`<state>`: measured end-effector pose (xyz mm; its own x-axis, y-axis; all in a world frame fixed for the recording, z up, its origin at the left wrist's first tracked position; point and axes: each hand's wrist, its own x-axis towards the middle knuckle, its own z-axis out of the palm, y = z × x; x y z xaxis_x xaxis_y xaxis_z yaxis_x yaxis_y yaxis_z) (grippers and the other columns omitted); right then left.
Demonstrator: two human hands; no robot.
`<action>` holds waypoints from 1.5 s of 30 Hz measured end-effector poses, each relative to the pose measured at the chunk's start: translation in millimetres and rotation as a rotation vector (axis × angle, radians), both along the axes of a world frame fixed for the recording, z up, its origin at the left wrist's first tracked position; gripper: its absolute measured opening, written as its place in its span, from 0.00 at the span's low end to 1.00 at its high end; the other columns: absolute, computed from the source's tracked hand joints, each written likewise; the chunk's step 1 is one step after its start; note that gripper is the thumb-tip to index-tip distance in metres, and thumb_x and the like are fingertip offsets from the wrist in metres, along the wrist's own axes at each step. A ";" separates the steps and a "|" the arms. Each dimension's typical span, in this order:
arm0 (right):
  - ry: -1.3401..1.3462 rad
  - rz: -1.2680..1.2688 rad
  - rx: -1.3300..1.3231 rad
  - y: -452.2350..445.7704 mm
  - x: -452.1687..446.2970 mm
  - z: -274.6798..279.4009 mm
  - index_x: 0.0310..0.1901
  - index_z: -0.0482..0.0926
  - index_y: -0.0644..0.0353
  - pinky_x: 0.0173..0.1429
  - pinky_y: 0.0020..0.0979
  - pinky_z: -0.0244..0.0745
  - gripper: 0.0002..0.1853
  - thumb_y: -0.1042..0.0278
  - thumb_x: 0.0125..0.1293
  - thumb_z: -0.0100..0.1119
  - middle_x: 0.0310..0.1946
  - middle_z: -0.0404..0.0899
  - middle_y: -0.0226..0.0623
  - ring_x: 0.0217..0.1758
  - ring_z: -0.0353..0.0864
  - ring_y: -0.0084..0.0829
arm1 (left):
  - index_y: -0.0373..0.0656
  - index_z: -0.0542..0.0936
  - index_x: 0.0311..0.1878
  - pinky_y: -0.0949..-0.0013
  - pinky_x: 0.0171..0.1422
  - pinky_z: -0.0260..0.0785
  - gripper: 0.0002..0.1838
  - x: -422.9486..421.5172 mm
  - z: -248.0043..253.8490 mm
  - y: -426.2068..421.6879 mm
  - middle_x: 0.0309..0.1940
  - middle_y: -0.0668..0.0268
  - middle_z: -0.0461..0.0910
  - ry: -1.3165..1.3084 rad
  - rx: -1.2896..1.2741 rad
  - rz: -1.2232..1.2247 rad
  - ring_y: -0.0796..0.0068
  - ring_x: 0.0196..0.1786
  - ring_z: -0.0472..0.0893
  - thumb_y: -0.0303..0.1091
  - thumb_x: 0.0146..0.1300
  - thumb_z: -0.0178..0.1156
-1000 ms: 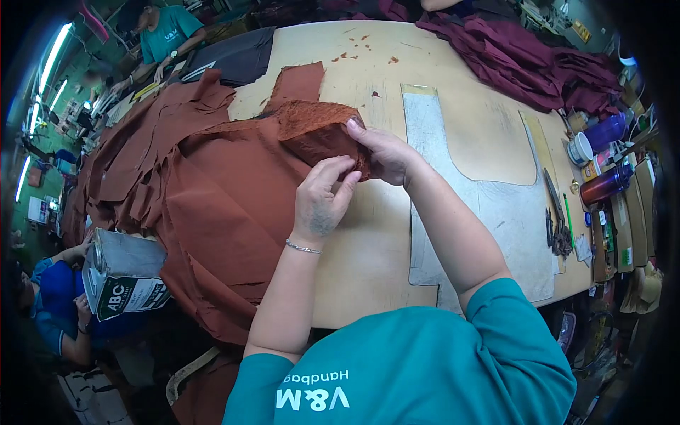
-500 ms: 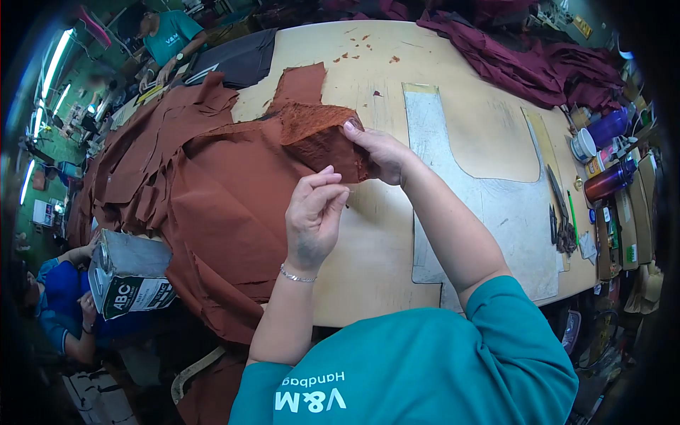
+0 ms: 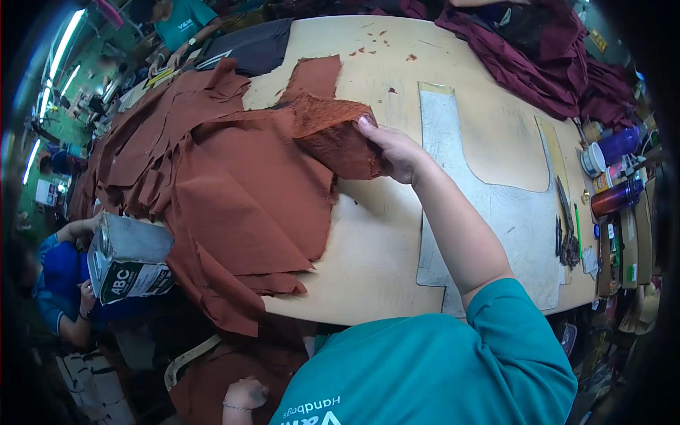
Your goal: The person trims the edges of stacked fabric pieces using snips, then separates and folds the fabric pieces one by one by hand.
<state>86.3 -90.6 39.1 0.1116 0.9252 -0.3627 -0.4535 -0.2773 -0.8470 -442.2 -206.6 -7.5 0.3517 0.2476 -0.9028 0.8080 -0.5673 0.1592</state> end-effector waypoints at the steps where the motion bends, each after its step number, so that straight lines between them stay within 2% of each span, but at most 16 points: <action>1: -0.007 -0.003 0.003 -0.3 -1.0 -1.3 0.55 0.66 0.59 0.52 0.37 0.71 0.31 0.42 0.60 0.51 0.48 0.73 0.38 0.49 0.74 0.31 | 0.48 0.75 0.50 0.62 0.52 0.69 0.23 6.7 7.4 -1.1 0.49 0.58 0.74 -0.233 -0.054 0.081 0.57 0.51 0.74 0.38 0.48 0.61; 3: -0.024 -0.008 0.010 -1.6 -4.4 -2.2 0.54 0.67 0.58 0.50 0.37 0.71 0.31 0.41 0.59 0.51 0.46 0.74 0.38 0.48 0.75 0.31 | 0.41 0.75 0.48 0.61 0.53 0.68 0.21 75.1 53.8 9.3 0.46 0.56 0.75 -0.576 0.260 0.229 0.57 0.50 0.75 0.33 0.47 0.62; 6: -0.051 -0.018 0.009 -5.2 -11.7 -2.6 0.53 0.68 0.58 0.47 0.37 0.72 0.30 0.40 0.59 0.52 0.43 0.75 0.37 0.44 0.75 0.30 | 0.34 0.75 0.41 0.65 0.46 0.69 0.15 175.3 74.2 46.8 0.38 0.54 0.76 -1.143 0.405 0.373 0.59 0.41 0.77 0.27 0.49 0.62; 7: -0.068 -0.011 -0.008 -6.2 -13.7 -2.9 0.52 0.68 0.57 0.46 0.37 0.72 0.30 0.40 0.59 0.52 0.41 0.75 0.36 0.43 0.76 0.29 | 0.34 0.75 0.39 0.70 0.40 0.69 0.13 206.5 66.1 62.5 0.34 0.57 0.76 -1.400 0.399 0.409 0.65 0.36 0.77 0.26 0.49 0.63; 8: -0.085 -0.009 -0.026 -8.3 -15.2 -1.3 0.51 0.68 0.57 0.45 0.36 0.73 0.29 0.40 0.58 0.52 0.40 0.76 0.36 0.41 0.76 0.29 | 0.35 0.75 0.37 0.74 0.35 0.67 0.11 237.6 57.8 70.6 0.31 0.59 0.76 -1.430 0.308 0.672 0.72 0.33 0.77 0.25 0.49 0.63; 9: -0.091 -0.015 -0.027 -11.0 -18.1 2.5 0.51 0.69 0.56 0.44 0.36 0.73 0.29 0.40 0.58 0.52 0.39 0.76 0.35 0.41 0.76 0.29 | 0.35 0.75 0.35 0.77 0.31 0.65 0.10 271.0 55.2 87.6 0.30 0.61 0.75 -1.600 0.461 0.523 0.76 0.30 0.75 0.26 0.50 0.64; 14: -0.092 -0.050 -0.017 -13.1 -26.2 8.5 0.48 0.69 0.55 0.40 0.33 0.74 0.25 0.42 0.60 0.52 0.36 0.75 0.33 0.37 0.75 0.26 | 0.35 0.75 0.31 0.70 0.34 0.68 0.14 360.8 45.2 131.1 0.28 0.59 0.74 -1.556 0.710 0.296 0.68 0.29 0.75 0.36 0.50 0.65; 17: -0.064 -0.062 0.000 -14.0 -24.9 7.8 0.46 0.69 0.55 0.37 0.32 0.74 0.24 0.43 0.60 0.52 0.35 0.74 0.32 0.35 0.74 0.24 | 0.35 0.74 0.27 0.66 0.33 0.68 0.13 368.5 36.7 139.5 0.25 0.58 0.73 -1.535 0.607 0.435 0.63 0.29 0.74 0.36 0.50 0.65; 24: -0.054 -0.003 -0.011 -13.0 -22.6 6.5 0.45 0.69 0.56 0.35 0.32 0.74 0.23 0.44 0.61 0.52 0.30 0.74 0.31 0.31 0.74 0.25 | 0.35 0.78 0.31 0.77 0.36 0.66 0.10 359.5 28.0 147.9 0.27 0.65 0.77 -1.437 0.360 0.608 0.81 0.30 0.74 0.32 0.52 0.64; 27: -0.046 -0.008 0.000 -14.3 -20.7 4.2 0.45 0.69 0.56 0.34 0.32 0.73 0.23 0.44 0.60 0.52 0.30 0.73 0.31 0.30 0.74 0.25 | 0.36 0.80 0.31 0.74 0.36 0.67 0.08 360.0 20.8 149.9 0.29 0.61 0.76 -1.455 0.330 0.624 0.74 0.29 0.75 0.32 0.52 0.63; 33: -0.037 -0.037 0.001 -13.0 -22.5 0.2 0.44 0.70 0.56 0.33 0.31 0.72 0.23 0.43 0.60 0.52 0.29 0.73 0.31 0.29 0.73 0.25 | 0.34 0.80 0.32 0.77 0.37 0.67 0.06 356.0 15.0 150.7 0.29 0.65 0.76 -1.439 0.096 0.792 0.81 0.30 0.74 0.28 0.54 0.61; 40: -0.063 -0.033 0.130 -12.0 -21.8 -10.3 0.51 0.65 0.61 0.37 0.28 0.74 0.30 0.47 0.56 0.59 0.36 0.74 0.35 0.35 0.75 0.24 | 0.35 0.76 0.30 0.77 0.33 0.66 0.03 357.4 33.0 147.5 0.29 0.66 0.74 -1.551 0.485 0.555 0.83 0.29 0.73 0.25 0.56 0.56; 41: -0.211 -0.008 0.171 -14.2 -22.1 -9.4 0.52 0.63 0.63 0.38 0.27 0.74 0.31 0.49 0.55 0.61 0.37 0.74 0.36 0.37 0.75 0.25 | 0.36 0.74 0.30 0.78 0.32 0.66 0.02 359.6 35.1 149.5 0.28 0.67 0.74 -1.600 0.548 0.538 0.84 0.29 0.73 0.24 0.58 0.55; 43: -0.507 0.043 0.249 -20.3 -24.2 -6.2 0.55 0.60 0.66 0.40 0.27 0.74 0.35 0.52 0.54 0.63 0.41 0.74 0.38 0.40 0.76 0.26 | 0.38 0.70 0.35 0.79 0.34 0.64 0.01 361.2 34.7 153.1 0.28 0.70 0.71 -1.650 0.109 0.817 0.86 0.29 0.69 0.24 0.63 0.49; 44: -0.638 -0.075 0.265 -18.9 -26.5 -7.7 0.54 0.63 0.62 0.34 0.26 0.73 0.29 0.68 0.52 0.64 0.37 0.75 0.36 0.35 0.77 0.26 | 0.39 0.69 0.35 0.80 0.35 0.63 0.01 357.3 33.3 156.1 0.28 0.71 0.70 -1.635 0.109 0.836 0.87 0.30 0.68 0.24 0.63 0.49; 45: -0.771 -0.111 0.271 -15.5 -22.1 -14.0 0.54 0.63 0.63 0.38 0.30 0.73 0.28 0.68 0.52 0.62 0.38 0.76 0.41 0.38 0.77 0.32 | 0.39 0.69 0.36 0.81 0.37 0.63 0.01 354.1 33.7 157.5 0.27 0.72 0.69 -1.621 0.111 0.855 0.87 0.31 0.67 0.25 0.64 0.49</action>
